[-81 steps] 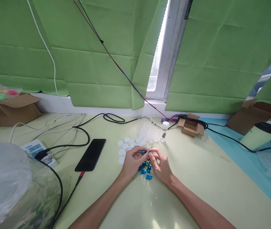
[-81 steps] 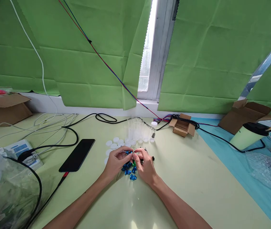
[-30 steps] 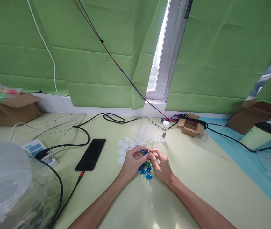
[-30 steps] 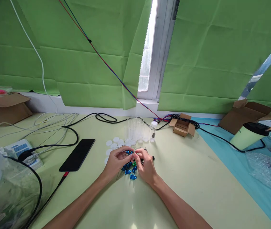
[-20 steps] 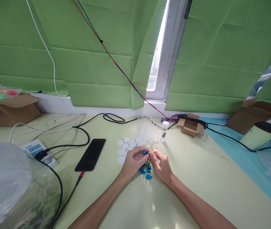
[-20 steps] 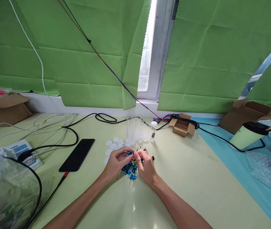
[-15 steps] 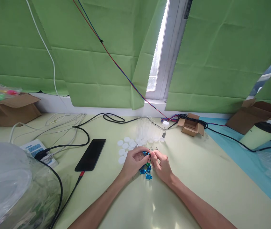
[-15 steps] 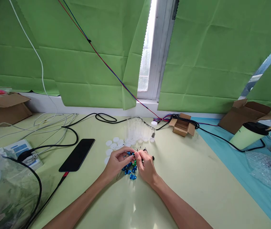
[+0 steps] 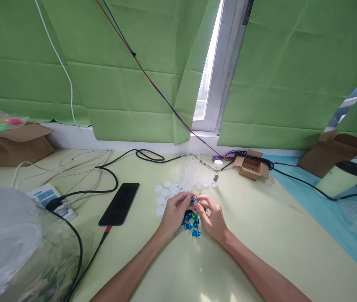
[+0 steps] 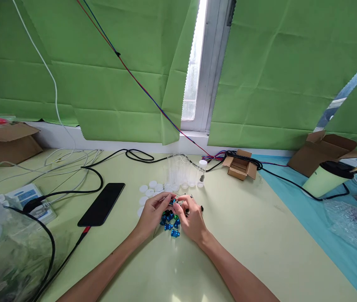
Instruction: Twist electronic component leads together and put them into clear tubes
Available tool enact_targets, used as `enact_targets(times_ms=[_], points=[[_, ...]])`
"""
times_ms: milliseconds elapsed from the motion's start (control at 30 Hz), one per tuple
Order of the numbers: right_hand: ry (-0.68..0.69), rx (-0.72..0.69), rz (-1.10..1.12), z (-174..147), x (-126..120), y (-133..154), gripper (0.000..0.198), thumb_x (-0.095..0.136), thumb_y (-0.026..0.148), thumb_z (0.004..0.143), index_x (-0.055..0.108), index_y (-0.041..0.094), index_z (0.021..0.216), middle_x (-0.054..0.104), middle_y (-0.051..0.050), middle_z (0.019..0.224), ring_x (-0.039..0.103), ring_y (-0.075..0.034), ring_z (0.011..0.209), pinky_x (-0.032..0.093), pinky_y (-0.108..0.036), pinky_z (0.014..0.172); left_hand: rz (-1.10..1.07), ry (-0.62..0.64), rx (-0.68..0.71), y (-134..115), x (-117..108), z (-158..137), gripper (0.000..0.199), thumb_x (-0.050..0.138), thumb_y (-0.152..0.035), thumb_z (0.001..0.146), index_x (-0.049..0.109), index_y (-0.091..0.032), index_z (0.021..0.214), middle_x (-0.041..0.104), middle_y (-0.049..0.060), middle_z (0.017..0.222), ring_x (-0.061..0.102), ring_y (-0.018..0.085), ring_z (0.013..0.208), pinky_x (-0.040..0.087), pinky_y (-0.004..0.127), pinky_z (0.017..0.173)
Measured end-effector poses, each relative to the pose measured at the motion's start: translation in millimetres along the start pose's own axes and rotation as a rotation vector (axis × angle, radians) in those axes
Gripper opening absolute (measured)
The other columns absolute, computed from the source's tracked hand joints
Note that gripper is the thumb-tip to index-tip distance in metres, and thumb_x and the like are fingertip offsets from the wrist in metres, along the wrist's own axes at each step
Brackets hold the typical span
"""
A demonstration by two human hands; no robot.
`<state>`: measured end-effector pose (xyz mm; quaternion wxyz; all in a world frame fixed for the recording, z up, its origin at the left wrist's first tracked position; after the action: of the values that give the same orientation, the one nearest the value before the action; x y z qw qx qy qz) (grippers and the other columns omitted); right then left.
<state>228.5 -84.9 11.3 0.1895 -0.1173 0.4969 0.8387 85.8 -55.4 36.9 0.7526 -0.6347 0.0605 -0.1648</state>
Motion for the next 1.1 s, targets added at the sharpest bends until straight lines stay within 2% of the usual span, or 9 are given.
enact_targets(times_ms=[200,367,467,600,767,1000,1100], points=[[0.001,-0.001,-0.026,1.1,1.1,-1.6,0.021,0.048,0.038,0.097,0.058,0.019,0.096,0.057,0.003,0.059,0.046,-0.013,0.052,0.039,-0.024,0.055,-0.027,-0.018,-0.002,5.0,-0.9,1.3,0.030,0.061,-0.045,0.087,0.069,-0.017,0.093,0.068,0.004,0.091,0.064,0.015,0.063,0.057,0.030,0.067],[-0.001,-0.002,-0.015,0.4,1.2,-3.5,0.020,0.047,0.036,0.097,0.058,0.019,0.096,0.060,0.001,0.064,0.048,-0.012,0.054,0.040,-0.024,0.054,0.002,-0.004,-0.006,9.5,-0.6,2.6,0.030,0.060,-0.047,0.087,0.067,-0.018,0.094,0.067,0.003,0.091,0.064,0.015,0.064,0.056,0.030,0.066],[-0.016,-0.010,-0.026,0.2,0.9,-4.2,0.019,0.047,0.035,0.097,0.057,0.019,0.094,0.058,0.002,0.063,0.046,-0.012,0.052,0.039,-0.023,0.053,0.046,0.008,-0.018,12.6,-2.0,2.9,0.032,0.057,-0.049,0.088,0.066,-0.018,0.092,0.066,0.001,0.078,0.062,0.015,0.060,0.055,0.028,0.061],[-0.029,-0.009,-0.035,0.4,0.8,-5.1,0.020,0.048,0.036,0.097,0.057,0.019,0.094,0.056,0.002,0.062,0.042,-0.011,0.050,0.037,-0.023,0.052,0.138,0.003,-0.015,14.0,-4.2,2.4,0.033,0.055,-0.050,0.090,0.065,-0.019,0.090,0.058,-0.004,0.055,0.053,0.012,0.046,0.043,0.022,0.048],[-0.022,-0.001,-0.025,0.1,1.2,-5.9,0.021,0.047,0.037,0.097,0.057,0.019,0.094,0.058,0.001,0.064,0.044,-0.012,0.052,0.037,-0.023,0.053,0.107,-0.009,-0.035,11.3,-2.7,1.8,0.034,0.055,-0.052,0.089,0.062,-0.018,0.086,0.053,-0.005,0.052,0.045,0.009,0.039,0.034,0.020,0.039],[-0.019,-0.008,-0.041,0.3,1.4,-7.2,0.026,0.046,0.039,0.098,0.058,0.019,0.086,0.057,0.000,0.064,0.048,-0.013,0.056,0.038,-0.023,0.052,0.070,-0.008,-0.041,14.4,-2.3,2.8,0.034,0.057,-0.051,0.088,0.059,-0.018,0.081,0.057,-0.004,0.053,0.048,0.009,0.039,0.037,0.020,0.040],[-0.014,-0.009,-0.042,0.5,1.4,-8.4,0.030,0.044,0.040,0.099,0.055,0.019,0.080,0.053,0.001,0.062,0.045,-0.013,0.056,0.036,-0.023,0.052,0.049,0.001,-0.038,18.6,-3.0,3.3,0.033,0.058,-0.050,0.087,0.058,-0.019,0.078,0.058,-0.004,0.054,0.049,0.010,0.039,0.037,0.020,0.039]])
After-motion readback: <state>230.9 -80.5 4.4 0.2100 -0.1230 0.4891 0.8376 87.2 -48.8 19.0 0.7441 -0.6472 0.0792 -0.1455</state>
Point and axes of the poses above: each hand's wrist, its own z-axis towards the middle knuckle, its own x-axis out of the palm, y = z × x, the point moved 2 cm from there along z, towards the middle knuckle
